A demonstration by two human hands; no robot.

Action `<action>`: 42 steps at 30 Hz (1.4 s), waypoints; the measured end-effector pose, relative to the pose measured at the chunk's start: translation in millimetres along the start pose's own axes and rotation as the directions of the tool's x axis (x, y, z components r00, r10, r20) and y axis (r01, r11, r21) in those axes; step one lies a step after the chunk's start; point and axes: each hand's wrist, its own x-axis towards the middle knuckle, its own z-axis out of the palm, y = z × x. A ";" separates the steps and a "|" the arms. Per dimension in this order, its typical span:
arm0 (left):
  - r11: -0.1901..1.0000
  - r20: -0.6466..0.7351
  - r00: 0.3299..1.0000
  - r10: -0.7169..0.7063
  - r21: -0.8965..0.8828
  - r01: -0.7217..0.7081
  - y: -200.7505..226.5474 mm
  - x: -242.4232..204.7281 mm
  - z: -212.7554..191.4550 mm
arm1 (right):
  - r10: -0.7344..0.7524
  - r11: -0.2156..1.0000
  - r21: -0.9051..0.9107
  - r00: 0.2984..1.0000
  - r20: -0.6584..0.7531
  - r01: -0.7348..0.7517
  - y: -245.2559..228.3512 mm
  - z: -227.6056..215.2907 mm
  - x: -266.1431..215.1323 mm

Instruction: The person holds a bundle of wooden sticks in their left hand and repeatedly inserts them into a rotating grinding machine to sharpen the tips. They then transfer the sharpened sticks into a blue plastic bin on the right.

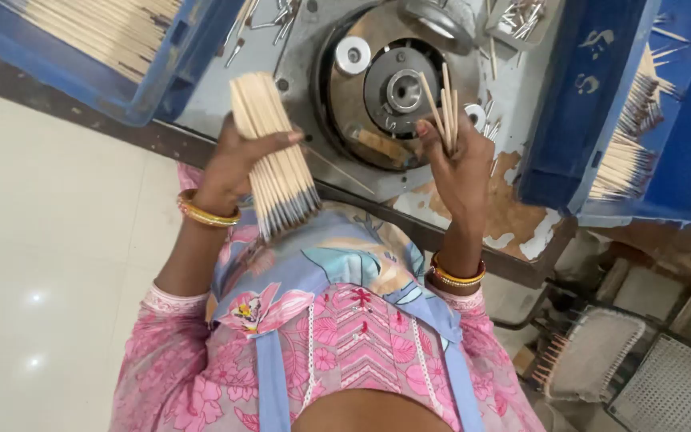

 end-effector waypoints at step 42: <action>0.657 0.360 0.932 0.045 0.692 -0.299 -17.9 -8.9 0.5 | -0.157 0.932 -0.236 0.893 0.421 0.275 -70.4 -51.5 -12.6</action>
